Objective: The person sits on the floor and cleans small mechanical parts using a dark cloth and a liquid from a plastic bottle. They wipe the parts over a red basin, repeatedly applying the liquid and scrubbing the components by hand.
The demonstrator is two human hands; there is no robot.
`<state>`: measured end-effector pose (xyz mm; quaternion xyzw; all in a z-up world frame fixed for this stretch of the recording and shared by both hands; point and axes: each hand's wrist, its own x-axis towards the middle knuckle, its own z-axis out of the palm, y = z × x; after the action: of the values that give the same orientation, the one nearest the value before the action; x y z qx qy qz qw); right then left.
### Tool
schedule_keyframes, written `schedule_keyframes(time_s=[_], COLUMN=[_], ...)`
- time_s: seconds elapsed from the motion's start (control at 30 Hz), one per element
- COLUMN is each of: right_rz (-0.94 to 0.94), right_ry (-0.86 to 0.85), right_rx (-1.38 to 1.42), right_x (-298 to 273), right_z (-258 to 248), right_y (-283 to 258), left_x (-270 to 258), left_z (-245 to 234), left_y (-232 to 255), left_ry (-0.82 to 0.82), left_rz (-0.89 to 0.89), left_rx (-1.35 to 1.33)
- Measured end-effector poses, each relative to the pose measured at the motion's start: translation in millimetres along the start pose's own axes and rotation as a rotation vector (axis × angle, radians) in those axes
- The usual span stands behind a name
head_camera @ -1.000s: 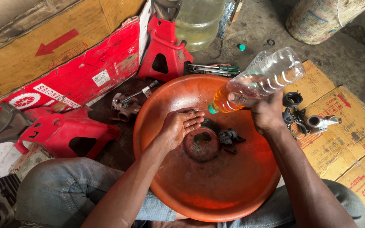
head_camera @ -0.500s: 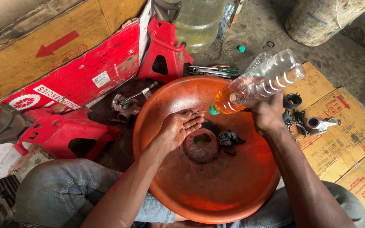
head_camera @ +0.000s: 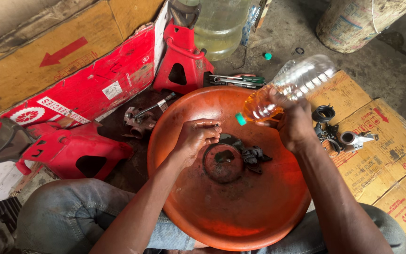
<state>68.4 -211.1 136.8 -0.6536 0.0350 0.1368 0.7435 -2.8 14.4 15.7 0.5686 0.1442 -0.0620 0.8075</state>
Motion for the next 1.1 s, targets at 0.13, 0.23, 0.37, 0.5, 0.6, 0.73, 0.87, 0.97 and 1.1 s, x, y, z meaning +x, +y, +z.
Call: schedule_keyframes(time_s=[0.13,0.23,0.37,0.5,0.6,0.73,0.87,0.97,1.1], right_rz=[0.175,0.202,0.320,0.553,0.464,0.480,0.480,0.379,0.203], right_ry=[-0.119,-0.236,-0.384,-0.449,-0.376,-0.135,-0.126,-0.214,-0.329], right_rx=[-0.025,0.002,0.229,0.526,0.663,0.576,0.357,-0.071,-0.526], right_x=[18,48,117,174,185,173,156,132,82], right_z=[9,17,41,72,91,105,91,60,21], right_y=[-16,-11,12,37,50,59,50,51,69], left_x=[-2,-2,4,11,12,12,10,8,0], left_z=[0,-1,-7,-14,-19,-20,-18,-14,-11], left_y=[11,9,-2,-9,-11,-12,-8,-4,0], left_ry=[0.009,0.035,0.048,0.061,0.091,0.126,0.099,0.063,0.022], left_rz=[0.033,0.025,0.042,0.073,0.096,0.122,0.232,0.541,0.564], left_rx=[0.014,-0.007,-0.014,0.033,0.142,0.182,0.305,0.589,1.007])
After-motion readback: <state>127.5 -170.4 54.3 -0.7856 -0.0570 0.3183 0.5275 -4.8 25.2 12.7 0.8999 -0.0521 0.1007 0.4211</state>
